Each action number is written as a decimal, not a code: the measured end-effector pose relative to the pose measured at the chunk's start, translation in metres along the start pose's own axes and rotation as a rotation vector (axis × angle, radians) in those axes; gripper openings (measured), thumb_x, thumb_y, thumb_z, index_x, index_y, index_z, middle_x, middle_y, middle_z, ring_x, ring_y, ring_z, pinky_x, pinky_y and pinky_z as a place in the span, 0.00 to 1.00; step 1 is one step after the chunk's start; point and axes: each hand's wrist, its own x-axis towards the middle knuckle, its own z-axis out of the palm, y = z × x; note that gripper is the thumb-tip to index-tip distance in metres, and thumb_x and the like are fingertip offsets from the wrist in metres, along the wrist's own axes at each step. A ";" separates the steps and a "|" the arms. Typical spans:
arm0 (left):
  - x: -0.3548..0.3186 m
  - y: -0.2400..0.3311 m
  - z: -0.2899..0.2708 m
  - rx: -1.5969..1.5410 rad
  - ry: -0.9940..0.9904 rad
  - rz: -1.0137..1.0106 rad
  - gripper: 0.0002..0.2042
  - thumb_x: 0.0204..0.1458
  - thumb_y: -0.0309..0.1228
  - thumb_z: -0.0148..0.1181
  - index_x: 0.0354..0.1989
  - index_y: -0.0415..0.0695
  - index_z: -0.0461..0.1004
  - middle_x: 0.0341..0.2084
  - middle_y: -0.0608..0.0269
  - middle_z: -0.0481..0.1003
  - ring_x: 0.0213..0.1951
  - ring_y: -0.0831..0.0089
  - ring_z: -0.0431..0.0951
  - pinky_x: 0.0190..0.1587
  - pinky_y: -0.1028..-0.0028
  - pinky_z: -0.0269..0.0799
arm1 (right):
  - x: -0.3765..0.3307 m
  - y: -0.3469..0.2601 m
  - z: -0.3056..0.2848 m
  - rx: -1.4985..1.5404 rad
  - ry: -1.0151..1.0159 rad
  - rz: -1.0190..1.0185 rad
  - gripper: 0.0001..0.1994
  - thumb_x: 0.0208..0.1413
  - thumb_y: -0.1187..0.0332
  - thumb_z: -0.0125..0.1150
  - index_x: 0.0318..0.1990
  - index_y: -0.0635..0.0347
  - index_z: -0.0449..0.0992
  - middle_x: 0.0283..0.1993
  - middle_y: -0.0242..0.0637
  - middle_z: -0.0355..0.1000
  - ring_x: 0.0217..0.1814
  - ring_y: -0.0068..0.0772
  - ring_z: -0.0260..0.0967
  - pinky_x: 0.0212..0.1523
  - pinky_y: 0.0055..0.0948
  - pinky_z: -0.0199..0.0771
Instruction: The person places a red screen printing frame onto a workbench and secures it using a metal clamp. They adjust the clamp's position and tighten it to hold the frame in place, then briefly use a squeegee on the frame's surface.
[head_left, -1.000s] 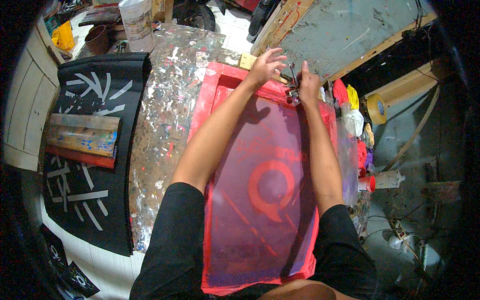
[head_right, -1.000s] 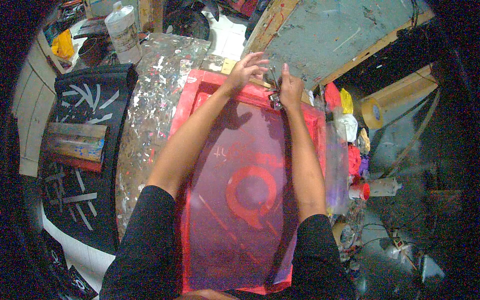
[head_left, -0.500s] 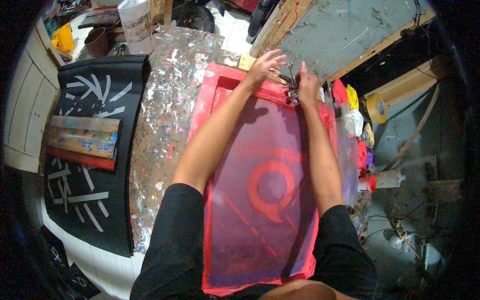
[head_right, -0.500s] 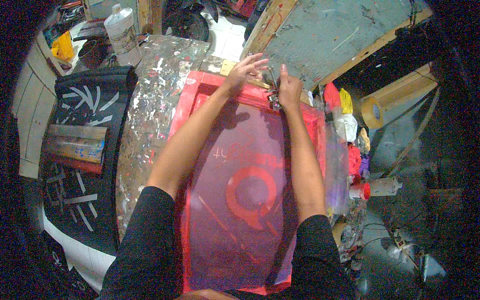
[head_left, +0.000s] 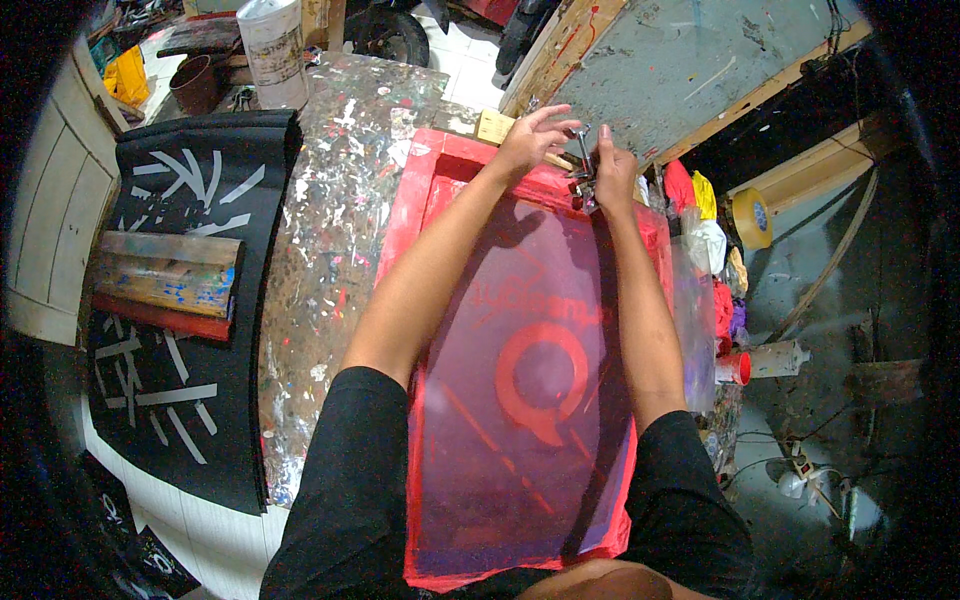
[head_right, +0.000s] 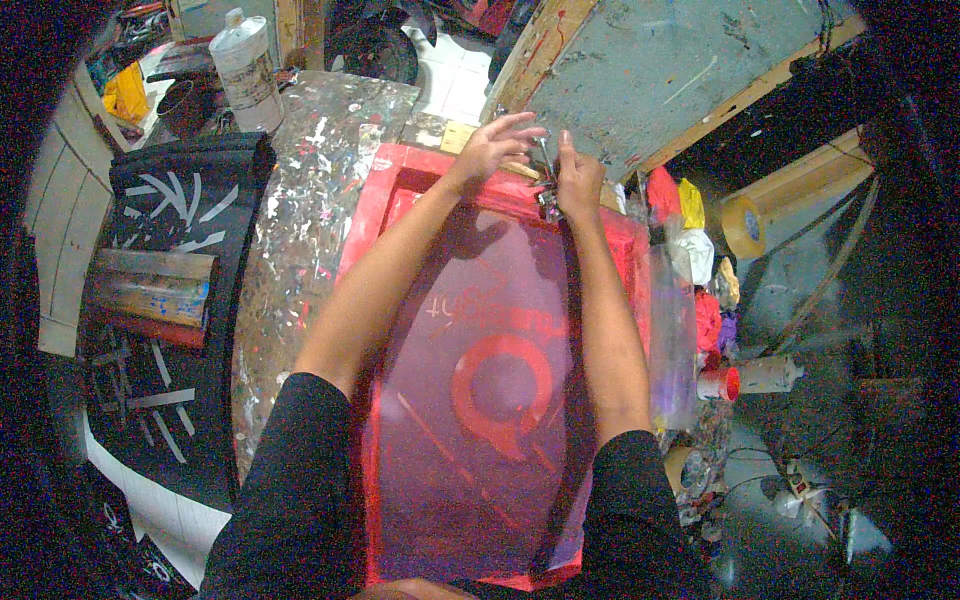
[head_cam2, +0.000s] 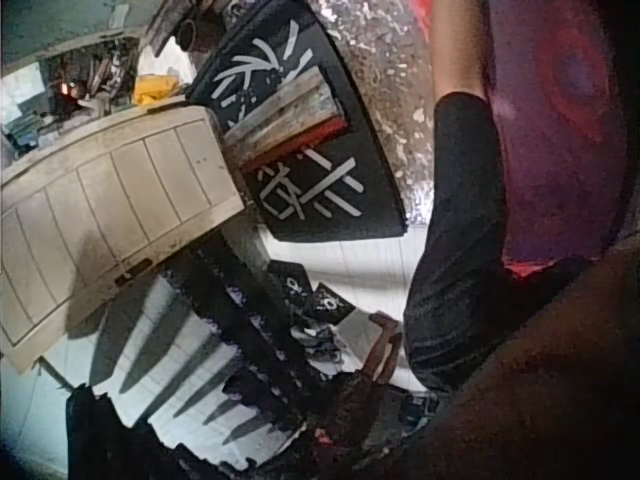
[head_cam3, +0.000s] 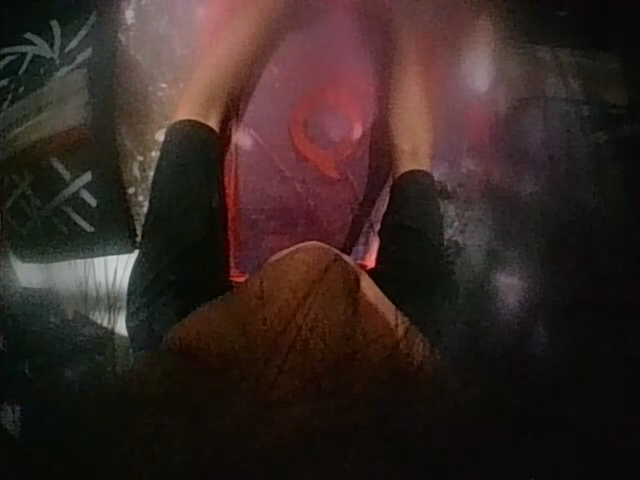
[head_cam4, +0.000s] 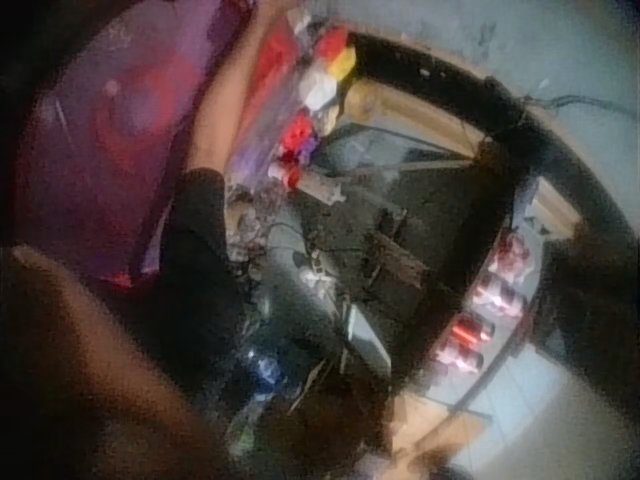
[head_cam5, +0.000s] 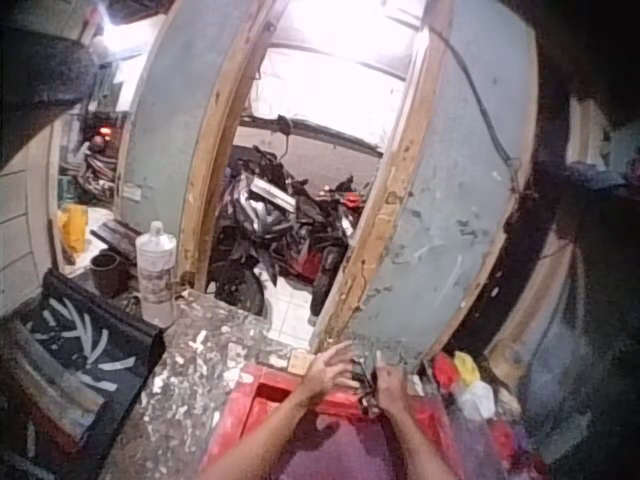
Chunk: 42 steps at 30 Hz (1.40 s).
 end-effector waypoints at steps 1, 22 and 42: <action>-0.001 0.001 0.000 0.004 -0.027 -0.019 0.18 0.54 0.23 0.55 0.55 0.37 0.69 0.41 0.56 0.79 0.42 0.71 0.79 0.44 0.74 0.75 | 0.000 0.000 0.000 0.004 0.001 0.004 0.34 0.63 0.46 0.49 0.12 0.65 0.64 0.11 0.32 0.55 0.15 0.26 0.51 0.20 0.37 0.52; 0.003 -0.007 -0.008 0.054 -0.029 -0.026 0.23 0.52 0.19 0.58 0.58 0.39 0.66 0.50 0.54 0.75 0.47 0.71 0.77 0.45 0.74 0.74 | 0.000 -0.004 0.000 0.013 -0.015 0.023 0.34 0.63 0.46 0.49 0.12 0.66 0.64 0.11 0.32 0.56 0.15 0.27 0.52 0.20 0.37 0.52; -0.004 -0.002 0.000 0.412 -0.010 0.091 0.15 0.51 0.29 0.67 0.46 0.39 0.76 0.39 0.61 0.78 0.41 0.73 0.78 0.45 0.73 0.75 | 0.002 0.001 0.002 0.040 0.017 0.002 0.32 0.63 0.48 0.52 0.12 0.64 0.63 0.11 0.30 0.55 0.16 0.24 0.51 0.20 0.35 0.53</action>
